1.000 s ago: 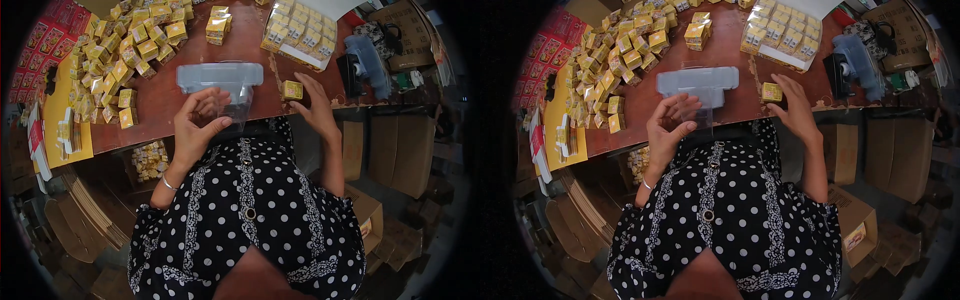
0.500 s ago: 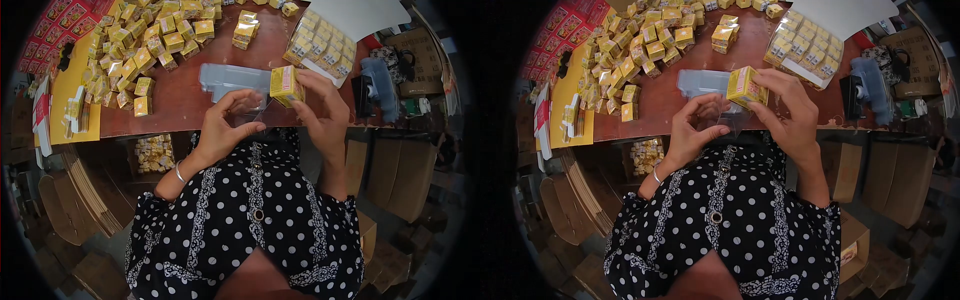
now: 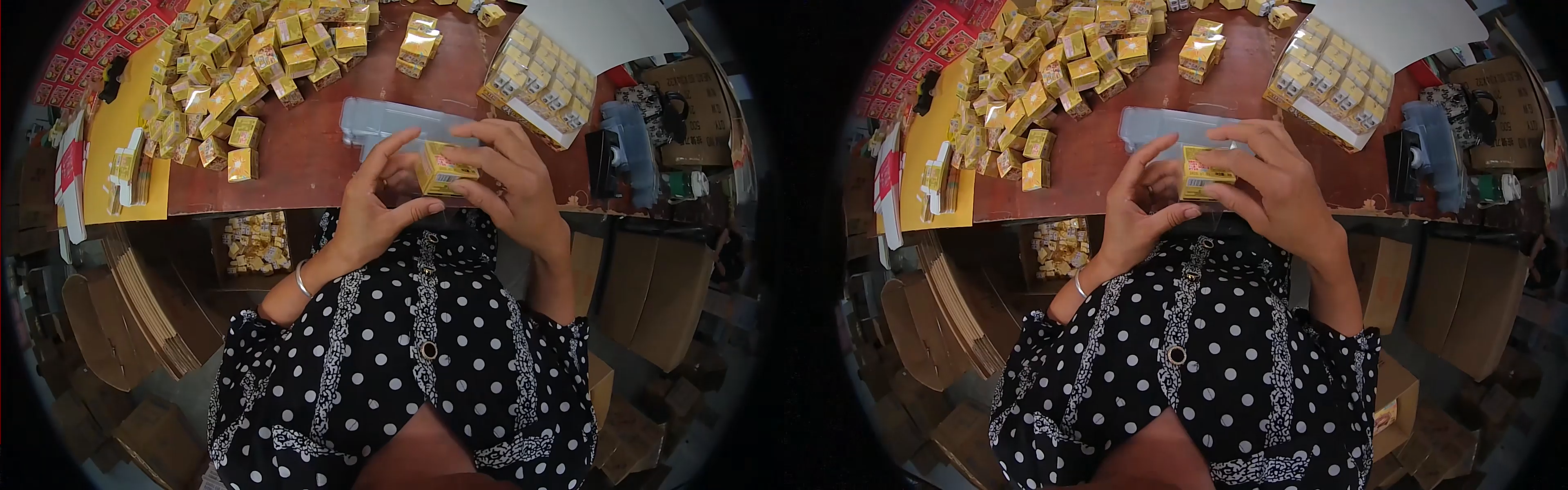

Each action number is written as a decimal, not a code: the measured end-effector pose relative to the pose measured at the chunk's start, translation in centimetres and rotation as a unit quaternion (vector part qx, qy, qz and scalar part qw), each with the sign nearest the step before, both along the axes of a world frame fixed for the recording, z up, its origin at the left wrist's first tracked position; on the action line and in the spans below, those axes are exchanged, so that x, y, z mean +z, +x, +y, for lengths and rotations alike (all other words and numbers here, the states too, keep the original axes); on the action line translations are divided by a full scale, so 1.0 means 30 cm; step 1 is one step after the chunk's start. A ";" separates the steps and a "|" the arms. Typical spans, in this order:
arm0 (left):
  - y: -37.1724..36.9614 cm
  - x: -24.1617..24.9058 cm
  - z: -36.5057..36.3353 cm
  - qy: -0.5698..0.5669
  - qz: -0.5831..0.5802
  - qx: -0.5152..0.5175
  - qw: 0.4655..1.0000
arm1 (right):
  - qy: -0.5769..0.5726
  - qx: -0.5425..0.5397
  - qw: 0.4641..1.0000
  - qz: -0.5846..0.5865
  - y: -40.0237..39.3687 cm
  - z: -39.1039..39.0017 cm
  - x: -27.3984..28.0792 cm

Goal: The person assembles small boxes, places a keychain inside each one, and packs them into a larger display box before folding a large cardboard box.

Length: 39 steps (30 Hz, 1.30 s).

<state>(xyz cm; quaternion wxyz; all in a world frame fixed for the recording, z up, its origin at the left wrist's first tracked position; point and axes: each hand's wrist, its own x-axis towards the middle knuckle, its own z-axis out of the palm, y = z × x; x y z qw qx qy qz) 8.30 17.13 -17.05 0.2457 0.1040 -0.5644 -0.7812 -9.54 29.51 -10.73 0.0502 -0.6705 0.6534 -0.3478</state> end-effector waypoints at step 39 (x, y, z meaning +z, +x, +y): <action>-0.012 -0.007 0.004 -0.017 -0.009 -0.004 1.000 | 0.012 -0.070 0.841 -0.536 0.057 -0.033 -0.132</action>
